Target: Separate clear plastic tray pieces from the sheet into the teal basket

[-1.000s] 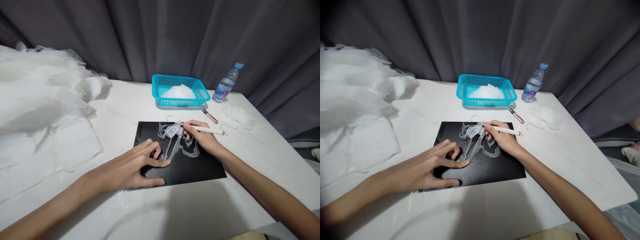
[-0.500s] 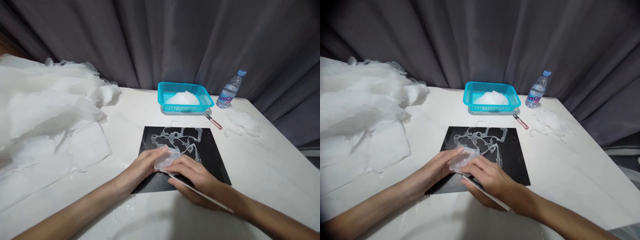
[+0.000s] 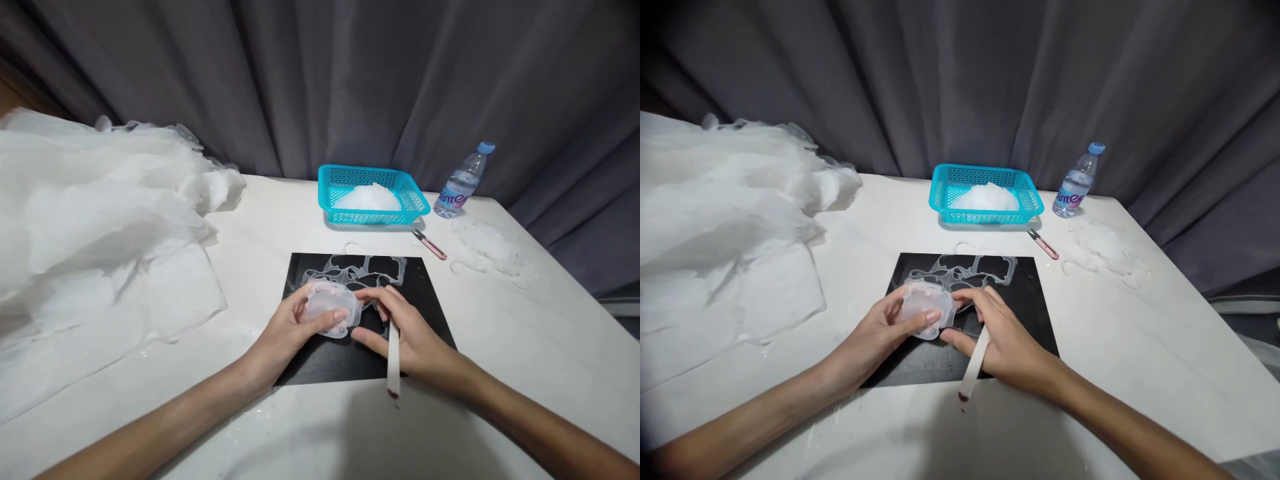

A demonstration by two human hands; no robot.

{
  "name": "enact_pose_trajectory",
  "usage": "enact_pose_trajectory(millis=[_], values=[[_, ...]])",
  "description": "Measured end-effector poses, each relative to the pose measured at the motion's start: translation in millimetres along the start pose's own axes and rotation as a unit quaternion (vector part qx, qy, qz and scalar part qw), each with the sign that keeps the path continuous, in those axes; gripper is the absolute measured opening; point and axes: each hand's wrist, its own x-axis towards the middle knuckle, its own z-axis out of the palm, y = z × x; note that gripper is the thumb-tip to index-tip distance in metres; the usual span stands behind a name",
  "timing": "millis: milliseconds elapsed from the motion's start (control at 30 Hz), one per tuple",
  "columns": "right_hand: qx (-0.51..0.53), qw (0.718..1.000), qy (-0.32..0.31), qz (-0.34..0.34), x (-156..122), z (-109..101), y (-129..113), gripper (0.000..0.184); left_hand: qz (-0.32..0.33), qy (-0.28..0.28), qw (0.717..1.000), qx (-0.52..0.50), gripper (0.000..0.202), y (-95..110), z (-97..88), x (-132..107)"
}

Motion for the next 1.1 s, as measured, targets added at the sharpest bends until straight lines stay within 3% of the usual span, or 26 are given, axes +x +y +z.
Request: enact_pose_trajectory(millis=[67, 167, 333, 567, 700, 867, 1100], values=[[0.031, 0.998, 0.044, 0.027, 0.3, 4.2, 0.3, 0.035, 0.012, 0.006, 1.000, -0.006, 0.043, -0.1, 1.9, -1.3], [0.043, 0.988, 0.135, 0.064, 1.0, 5.9, 0.0, 0.020, 0.020, 0.011, 0.999, -0.027, 0.043, 1.1, 5.8, -4.4], [0.045, 0.997, 0.064, 0.020, 2.3, 6.8, -5.3, 0.011, 0.018, 0.015, 0.999, -0.031, 0.039, 0.7, 9.4, -6.2], [0.119, 0.990, 0.058, 0.044, 4.4, 7.3, -7.6, 0.013, -0.015, 0.022, 0.998, -0.055, 0.048, -1.6, 8.8, -7.7], [0.117, 0.991, 0.055, 0.038, 1.3, 9.5, -7.6, 0.009, -0.025, 0.045, 0.991, -0.125, 0.050, 1.9, 11.3, -9.2], [0.124, 0.986, 0.100, 0.047, -1.2, 16.9, -5.4, 0.013, -0.019, -0.018, 0.990, -0.142, 0.040, -1.2, 14.7, -10.7], [0.008, 0.995, 0.097, -0.009, -3.4, 24.8, -4.8, 0.011, -0.025, 0.003, 0.996, -0.089, 0.032, -3.0, 17.3, -12.1]])
